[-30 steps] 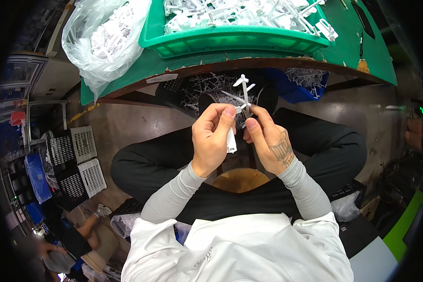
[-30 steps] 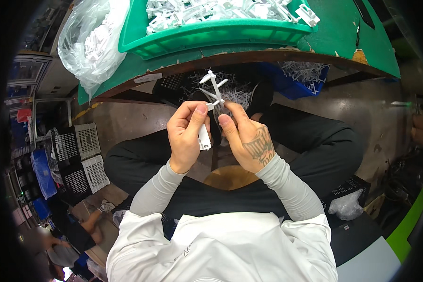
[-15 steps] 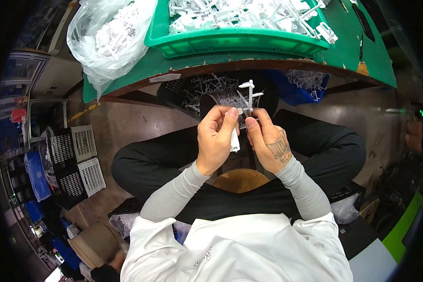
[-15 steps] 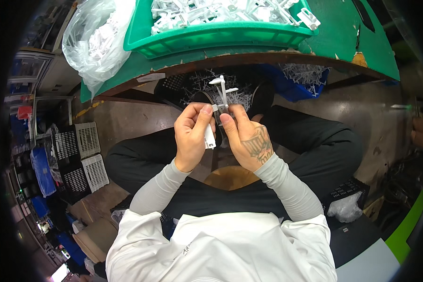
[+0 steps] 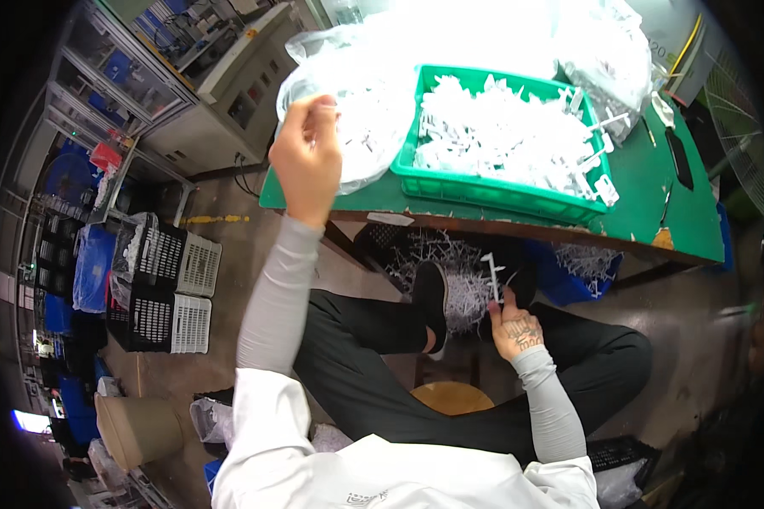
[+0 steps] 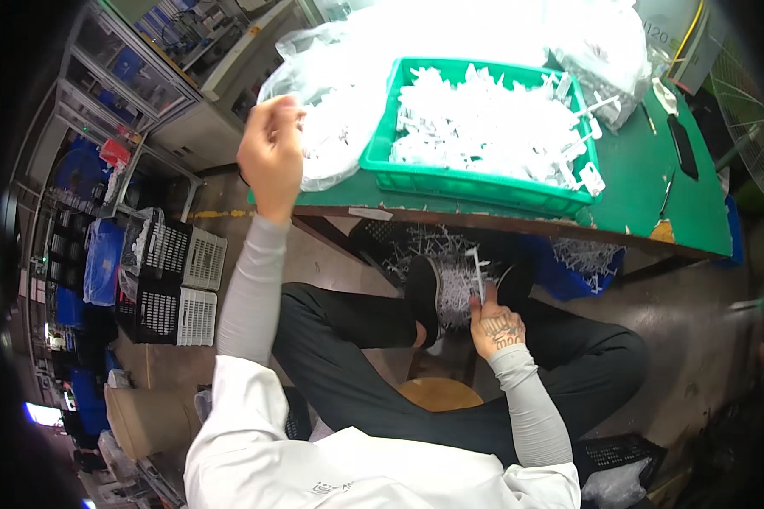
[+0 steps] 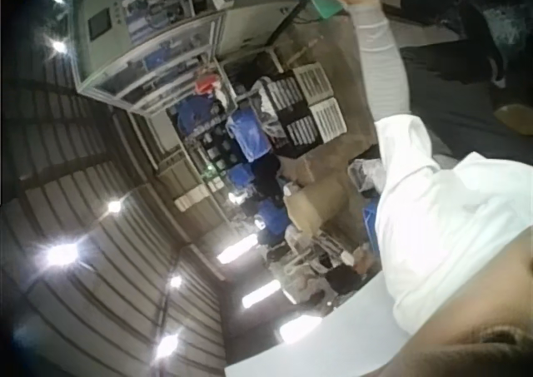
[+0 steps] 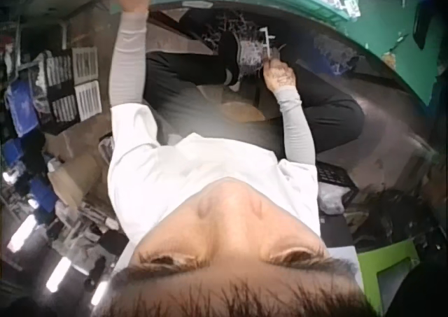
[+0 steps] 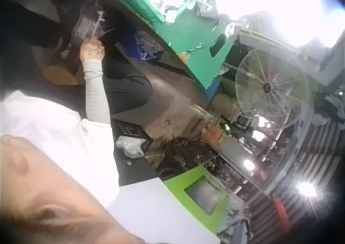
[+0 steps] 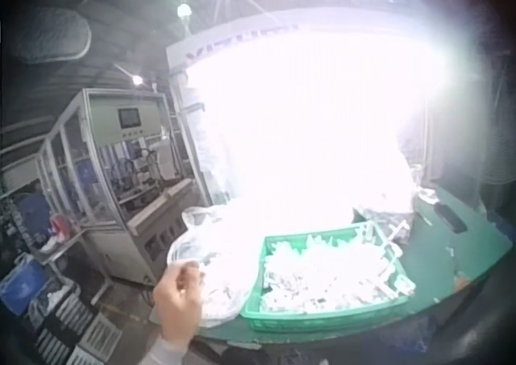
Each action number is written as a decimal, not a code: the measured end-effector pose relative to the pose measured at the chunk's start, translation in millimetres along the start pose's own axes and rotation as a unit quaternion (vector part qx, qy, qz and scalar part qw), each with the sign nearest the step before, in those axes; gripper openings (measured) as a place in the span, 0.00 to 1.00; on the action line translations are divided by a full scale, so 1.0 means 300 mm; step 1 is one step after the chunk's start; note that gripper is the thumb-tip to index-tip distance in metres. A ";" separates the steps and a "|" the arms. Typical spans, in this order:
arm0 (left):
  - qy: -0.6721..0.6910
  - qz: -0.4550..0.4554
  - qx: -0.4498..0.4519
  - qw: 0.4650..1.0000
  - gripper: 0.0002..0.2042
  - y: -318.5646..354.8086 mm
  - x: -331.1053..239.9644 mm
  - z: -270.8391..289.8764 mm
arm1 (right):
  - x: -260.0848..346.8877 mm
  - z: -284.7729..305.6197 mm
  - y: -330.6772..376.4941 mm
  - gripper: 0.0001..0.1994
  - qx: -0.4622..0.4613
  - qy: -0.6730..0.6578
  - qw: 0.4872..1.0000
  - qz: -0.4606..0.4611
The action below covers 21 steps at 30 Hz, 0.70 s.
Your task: Removing small plastic parts from a sprue or mold frame using pliers and organizing them.
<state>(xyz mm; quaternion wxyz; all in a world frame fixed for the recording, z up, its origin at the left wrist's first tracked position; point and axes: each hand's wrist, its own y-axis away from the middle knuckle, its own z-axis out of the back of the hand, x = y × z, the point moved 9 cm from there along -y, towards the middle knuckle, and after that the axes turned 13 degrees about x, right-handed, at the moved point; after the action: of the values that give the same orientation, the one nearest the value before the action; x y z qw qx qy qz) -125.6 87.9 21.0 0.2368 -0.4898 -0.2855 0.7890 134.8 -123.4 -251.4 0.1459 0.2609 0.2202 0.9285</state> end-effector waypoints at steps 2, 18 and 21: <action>-0.176 -0.057 0.052 0.981 0.09 -0.086 0.070 0.014 | 0.012 -0.022 0.002 0.29 0.001 0.026 1.000 0.010; -0.145 -0.304 -0.036 0.941 0.03 0.176 0.010 0.138 | -0.037 0.121 0.014 0.23 -0.040 -0.233 0.971 0.032; -0.069 -0.139 0.203 0.967 0.07 0.544 0.232 0.016 | -0.043 0.181 0.053 0.16 -0.037 -0.318 0.947 0.025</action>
<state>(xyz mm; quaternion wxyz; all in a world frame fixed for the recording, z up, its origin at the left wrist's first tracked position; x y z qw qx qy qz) -173.7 13.9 -133.0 0.4182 -0.3319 -0.2000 0.8216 172.9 -124.0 -207.4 0.1944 0.5425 0.1215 0.8082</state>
